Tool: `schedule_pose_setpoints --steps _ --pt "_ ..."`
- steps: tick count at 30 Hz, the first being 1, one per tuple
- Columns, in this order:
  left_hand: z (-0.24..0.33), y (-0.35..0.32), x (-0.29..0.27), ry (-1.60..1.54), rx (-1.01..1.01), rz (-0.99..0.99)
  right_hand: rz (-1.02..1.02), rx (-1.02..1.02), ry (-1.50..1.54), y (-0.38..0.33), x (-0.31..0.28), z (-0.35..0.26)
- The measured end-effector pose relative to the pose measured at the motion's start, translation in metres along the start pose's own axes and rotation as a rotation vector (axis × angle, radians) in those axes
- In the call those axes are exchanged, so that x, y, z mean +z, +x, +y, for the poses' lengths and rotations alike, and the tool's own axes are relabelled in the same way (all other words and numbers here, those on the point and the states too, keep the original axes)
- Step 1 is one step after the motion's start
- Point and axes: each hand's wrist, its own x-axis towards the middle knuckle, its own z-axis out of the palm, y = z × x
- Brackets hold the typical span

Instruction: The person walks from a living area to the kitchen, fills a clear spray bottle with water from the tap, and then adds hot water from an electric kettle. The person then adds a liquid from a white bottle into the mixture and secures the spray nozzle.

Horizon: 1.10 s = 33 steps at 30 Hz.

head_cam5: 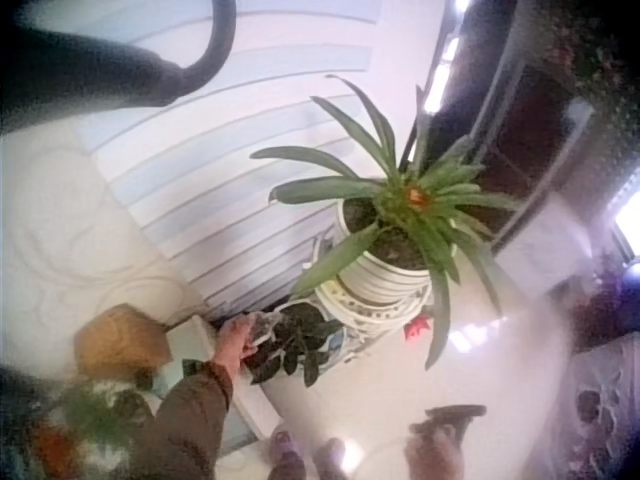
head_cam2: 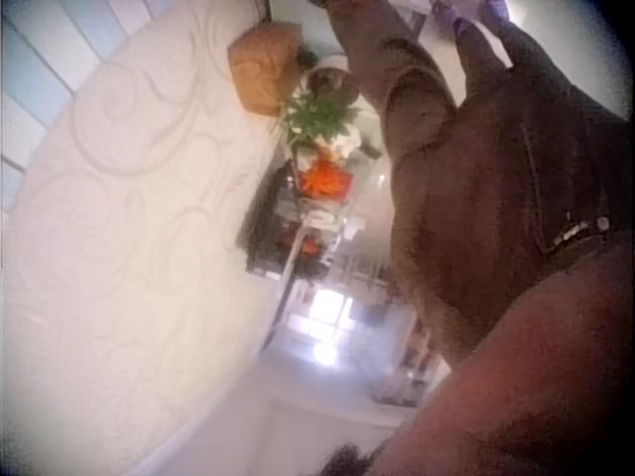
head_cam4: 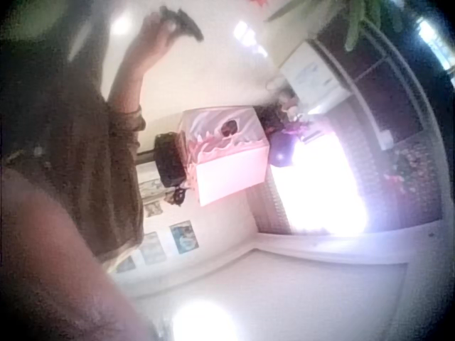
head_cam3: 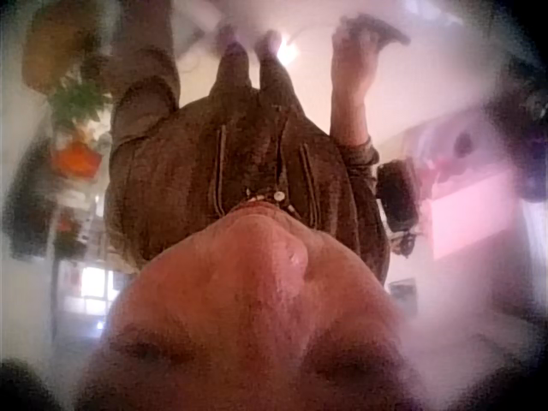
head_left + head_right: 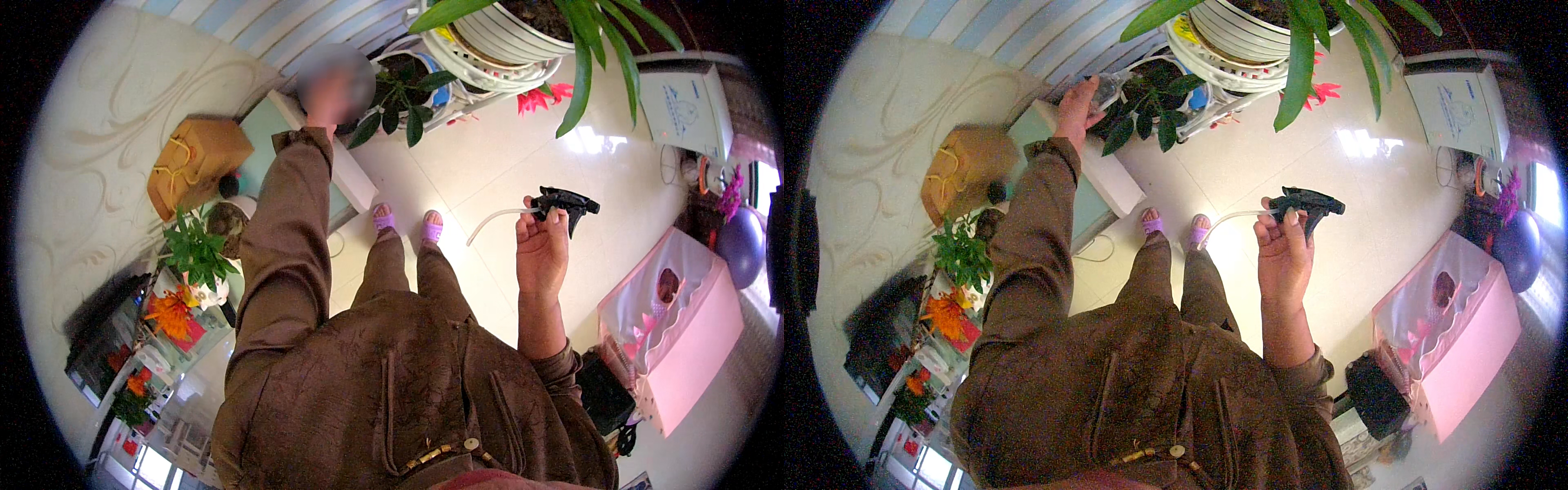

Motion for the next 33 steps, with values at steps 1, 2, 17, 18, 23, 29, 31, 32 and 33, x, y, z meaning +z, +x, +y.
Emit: schedule_pose_setpoints --steps 1,2,17,18,23,29,31,32,33 --pt "-0.001 0.005 0.001 -0.031 -0.080 0.039 -0.002 0.001 0.001 0.001 0.000 0.000" --pt "-0.002 0.010 0.001 -0.062 -0.160 0.080 -0.002 -0.006 -0.004 0.001 0.000 0.000" --pt "0.019 -0.026 0.009 0.067 -0.050 -0.105 -0.030 -0.002 -0.005 -0.001 0.003 -0.004" --pt "0.017 -0.026 0.011 0.108 -0.035 -0.113 -0.037 -0.004 -0.012 0.000 0.001 -0.003" --pt "-0.009 -0.022 0.019 0.265 0.018 -0.111 -0.037 -0.014 -0.019 -0.001 -0.007 -0.006" --pt "-0.031 -0.010 0.030 0.299 0.056 -0.103 -0.016 -0.035 0.002 -0.005 -0.014 -0.009" --pt "-0.034 -0.007 0.032 0.306 0.101 -0.088 -0.004 -0.040 0.007 -0.006 -0.017 -0.010" --pt "-0.035 -0.006 0.033 0.320 0.134 -0.072 -0.009 -0.047 -0.012 -0.006 -0.018 -0.010" --pt "-0.037 -0.005 0.033 0.336 0.166 -0.054 -0.016 -0.052 -0.029 -0.006 -0.018 -0.011"
